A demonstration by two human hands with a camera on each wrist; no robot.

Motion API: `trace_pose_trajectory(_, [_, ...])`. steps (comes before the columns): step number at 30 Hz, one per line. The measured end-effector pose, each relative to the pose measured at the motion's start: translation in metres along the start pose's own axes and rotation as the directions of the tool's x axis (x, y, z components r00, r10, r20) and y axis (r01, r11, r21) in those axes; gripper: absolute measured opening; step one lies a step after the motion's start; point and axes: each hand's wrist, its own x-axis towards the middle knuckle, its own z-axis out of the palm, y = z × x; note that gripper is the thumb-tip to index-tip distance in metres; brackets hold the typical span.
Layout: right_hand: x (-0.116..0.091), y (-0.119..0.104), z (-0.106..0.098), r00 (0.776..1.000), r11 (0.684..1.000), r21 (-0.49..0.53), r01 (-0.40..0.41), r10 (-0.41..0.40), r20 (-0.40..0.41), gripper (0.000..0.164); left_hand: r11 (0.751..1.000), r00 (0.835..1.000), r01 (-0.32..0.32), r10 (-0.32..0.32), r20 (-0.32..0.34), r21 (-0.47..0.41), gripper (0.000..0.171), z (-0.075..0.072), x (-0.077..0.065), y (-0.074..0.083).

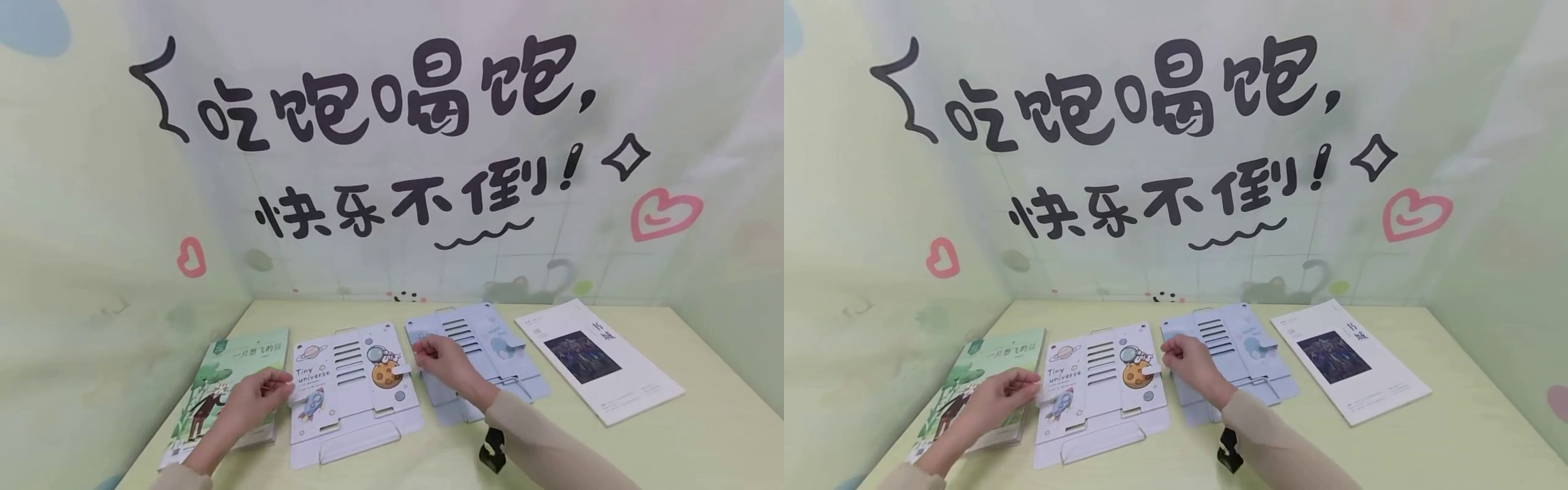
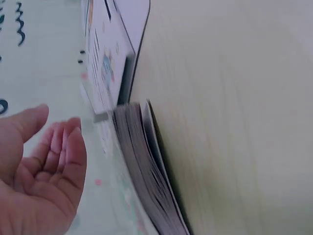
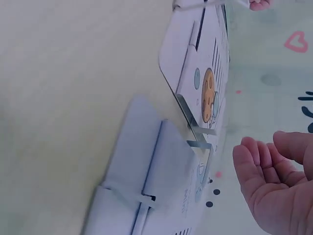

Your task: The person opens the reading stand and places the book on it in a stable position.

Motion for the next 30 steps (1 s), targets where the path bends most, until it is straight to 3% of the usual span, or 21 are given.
trace_pose_trajectory(3, [0.010,0.000,0.004,1.000,0.997,-0.071,-0.003,0.002,-0.016,0.016,0.998,0.999,0.030,-0.028,-0.040,0.062,0.027,-0.002,0.012,-0.012])
trace_pose_trajectory(7, [0.021,0.003,0.009,1.000,0.989,-0.150,-0.010,0.011,0.007,0.019,0.994,0.999,0.049,-0.046,-0.029,0.097,0.036,-0.001,0.022,-0.021])
trace_pose_trajectory(14, [0.037,0.004,0.015,0.998,0.964,-0.264,-0.011,0.027,0.056,0.021,0.987,0.993,0.112,-0.115,0.016,0.118,0.044,0.003,0.031,-0.013])
trace_pose_trajectory(30, [0.050,0.004,0.028,0.981,0.949,-0.291,-0.120,0.158,0.113,0.025,0.976,0.989,0.142,-0.145,0.006,0.163,0.042,0.012,0.039,-0.015])
